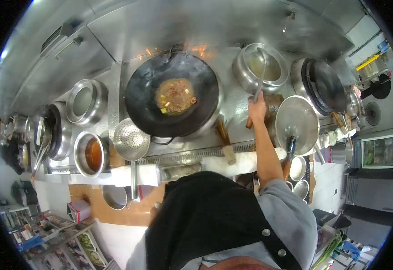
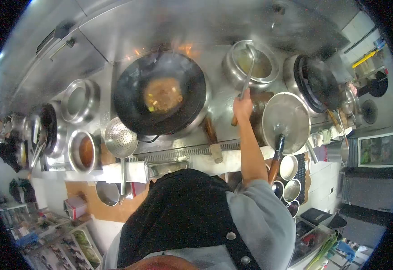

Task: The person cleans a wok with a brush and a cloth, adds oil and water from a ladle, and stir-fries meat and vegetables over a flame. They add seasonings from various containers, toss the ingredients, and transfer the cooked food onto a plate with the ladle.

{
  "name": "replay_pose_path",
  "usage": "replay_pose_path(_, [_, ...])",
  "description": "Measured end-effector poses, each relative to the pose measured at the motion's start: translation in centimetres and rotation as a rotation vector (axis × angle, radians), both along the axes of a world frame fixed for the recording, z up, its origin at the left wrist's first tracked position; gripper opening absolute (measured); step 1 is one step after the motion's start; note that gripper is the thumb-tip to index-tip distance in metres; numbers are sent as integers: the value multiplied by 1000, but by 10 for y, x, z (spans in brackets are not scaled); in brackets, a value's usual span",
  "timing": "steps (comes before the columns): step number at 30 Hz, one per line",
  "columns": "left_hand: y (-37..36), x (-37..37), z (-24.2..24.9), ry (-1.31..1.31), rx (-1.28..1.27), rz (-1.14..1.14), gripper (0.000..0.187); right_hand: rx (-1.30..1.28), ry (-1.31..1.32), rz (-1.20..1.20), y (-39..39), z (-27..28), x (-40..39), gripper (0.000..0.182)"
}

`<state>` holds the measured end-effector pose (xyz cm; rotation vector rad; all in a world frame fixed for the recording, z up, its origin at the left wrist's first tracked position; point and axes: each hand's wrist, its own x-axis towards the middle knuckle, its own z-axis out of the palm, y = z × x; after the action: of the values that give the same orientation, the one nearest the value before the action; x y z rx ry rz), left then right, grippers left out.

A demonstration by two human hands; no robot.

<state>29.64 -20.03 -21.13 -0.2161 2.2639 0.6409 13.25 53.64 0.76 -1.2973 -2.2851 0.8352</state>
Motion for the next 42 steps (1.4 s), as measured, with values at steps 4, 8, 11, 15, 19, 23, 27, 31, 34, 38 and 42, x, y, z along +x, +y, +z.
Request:
replay_pose_path(4, [-34, -25, -25, 26, 109, 5, 18, 90, 190, 67, -94, 34, 65, 80])
replay_pose_path(8, [-40, -56, 7, -7, 254, 207, 19, 193, 268, 173, -165, 42, 127, 78])
replay_pose_path(11, [-52, -69, 15, 78, 154, 3, 21, -48, -28, 106, -207, 35, 166, 78])
replay_pose_path(15, [-71, -78, 2, 73, 95, -151, 24, -333, -292, 84, -236, 13, 206, 77])
replay_pose_path(19, [-81, -73, -8, 53, 36, -283, 27, 54, 244, 100, -271, 49, 233, 74])
replay_pose_path(23, [-68, -75, -21, 36, -13, -455, 30, -7, 250, 69, -251, 56, 260, 76])
replay_pose_path(27, [-26, -69, -13, 64, -26, -593, 33, -172, -234, 155, -229, -1, 281, 80])
replay_pose_path(31, [46, -52, 7, 134, 12, -725, 36, -215, -187, 217, -227, 46, 314, 79])
replay_pose_path(34, [120, -25, 39, 197, 81, -816, 38, -148, 146, 237, -217, 91, 375, 75])
replay_pose_path(38, [220, 22, 96, 315, 271, -834, 42, -395, 263, 110, -203, 171, 481, 72])
replay_pose_path(42, [331, 66, 194, -44, 630, -476, 42, -161, 65, -147, -182, 123, 585, 73])
